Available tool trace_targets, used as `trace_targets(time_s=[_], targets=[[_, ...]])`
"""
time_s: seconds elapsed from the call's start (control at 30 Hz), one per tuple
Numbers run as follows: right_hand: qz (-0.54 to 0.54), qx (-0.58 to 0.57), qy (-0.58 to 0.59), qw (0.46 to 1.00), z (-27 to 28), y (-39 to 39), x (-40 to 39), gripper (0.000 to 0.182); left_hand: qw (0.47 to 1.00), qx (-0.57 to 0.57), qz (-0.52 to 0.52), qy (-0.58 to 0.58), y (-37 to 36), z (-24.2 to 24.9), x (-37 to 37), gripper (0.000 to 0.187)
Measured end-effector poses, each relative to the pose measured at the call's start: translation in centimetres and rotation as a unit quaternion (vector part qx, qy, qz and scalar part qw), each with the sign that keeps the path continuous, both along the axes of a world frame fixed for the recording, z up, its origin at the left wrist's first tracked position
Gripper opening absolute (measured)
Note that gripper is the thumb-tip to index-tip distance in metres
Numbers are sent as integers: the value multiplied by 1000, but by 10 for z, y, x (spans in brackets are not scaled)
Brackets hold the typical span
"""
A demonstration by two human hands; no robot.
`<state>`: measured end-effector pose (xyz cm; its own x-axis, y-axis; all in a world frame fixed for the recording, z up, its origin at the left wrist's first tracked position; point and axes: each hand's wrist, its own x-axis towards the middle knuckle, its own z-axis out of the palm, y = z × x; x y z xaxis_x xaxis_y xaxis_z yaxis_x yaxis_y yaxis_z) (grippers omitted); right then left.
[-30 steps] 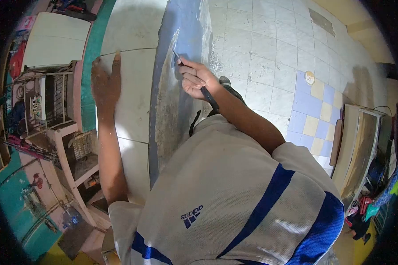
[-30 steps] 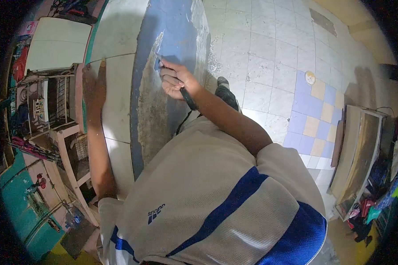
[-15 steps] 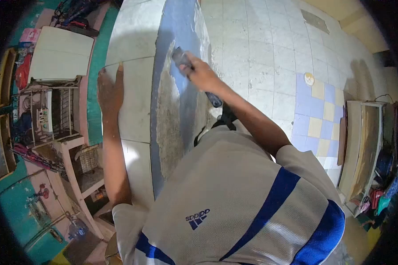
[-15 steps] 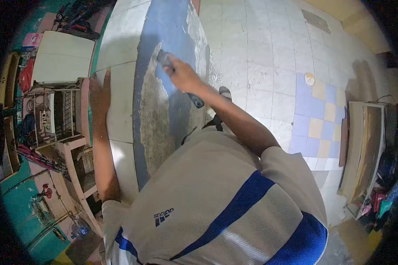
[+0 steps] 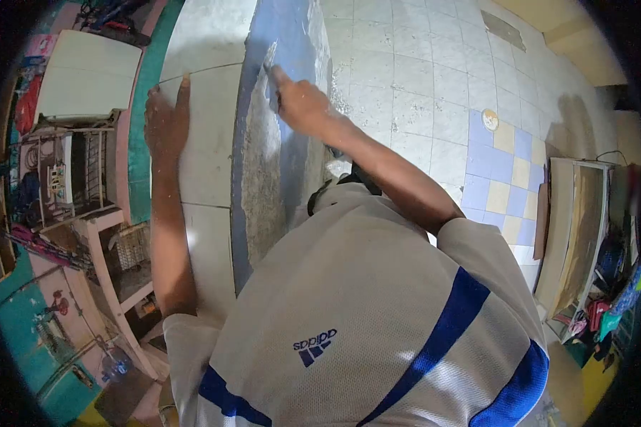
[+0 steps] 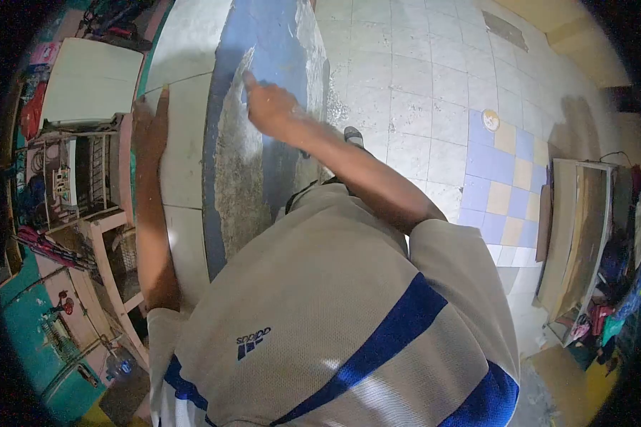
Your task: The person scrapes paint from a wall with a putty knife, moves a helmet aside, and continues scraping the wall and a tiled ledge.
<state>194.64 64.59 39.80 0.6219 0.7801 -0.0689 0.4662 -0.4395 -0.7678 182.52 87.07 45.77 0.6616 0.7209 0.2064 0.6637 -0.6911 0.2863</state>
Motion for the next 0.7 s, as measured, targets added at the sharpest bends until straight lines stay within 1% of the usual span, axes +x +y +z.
trace_targets(time_s=[0.07,0.13,0.2,0.23,0.27,0.3,0.33,0.37,0.4,0.47,0.57,0.6,0.63,0.67,0.7], targets=[[4,14,-30,999,6,2,-1,51,1000,10,4,5,6,-3,2,94],[7,39,-60,997,1,2,-3,53,1000,12,13,7,11,-8,4,95],[-16,23,-38,999,-13,22,28,53,1000,-3,15,0,11,-8,5,97],[-28,12,-20,999,-17,24,32,54,1000,-19,10,-2,8,-7,3,97],[-18,20,-33,999,-23,22,30,53,999,-33,5,-10,8,-6,3,98],[-10,31,-52,998,-25,22,34,53,1000,11,-10,10,20,-14,1,99],[-1,42,-72,997,-23,23,39,53,998,54,-25,27,40,-31,-4,99],[30,49,-55,997,-21,19,33,51,997,66,-23,33,43,-35,-2,100],[31,52,-34,998,-18,17,31,52,996,79,-21,39,47,-40,-1,100],[34,58,17,998,-12,12,25,52,998,49,14,37,28,-26,3,101],[18,34,36,999,-16,21,51,55,999,-17,38,33,-7,7,8,100],[27,36,20,999,-19,19,48,56,999,25,15,37,6,-8,3,99],[37,38,0,999,-18,16,42,57,997,70,-8,35,31,-33,-4,98],[49,41,-21,998,-17,14,34,58,996,78,-6,34,34,-32,-1,97],[56,62,-72,994,-17,9,25,57,996,86,-5,32,37,-32,1,97]])
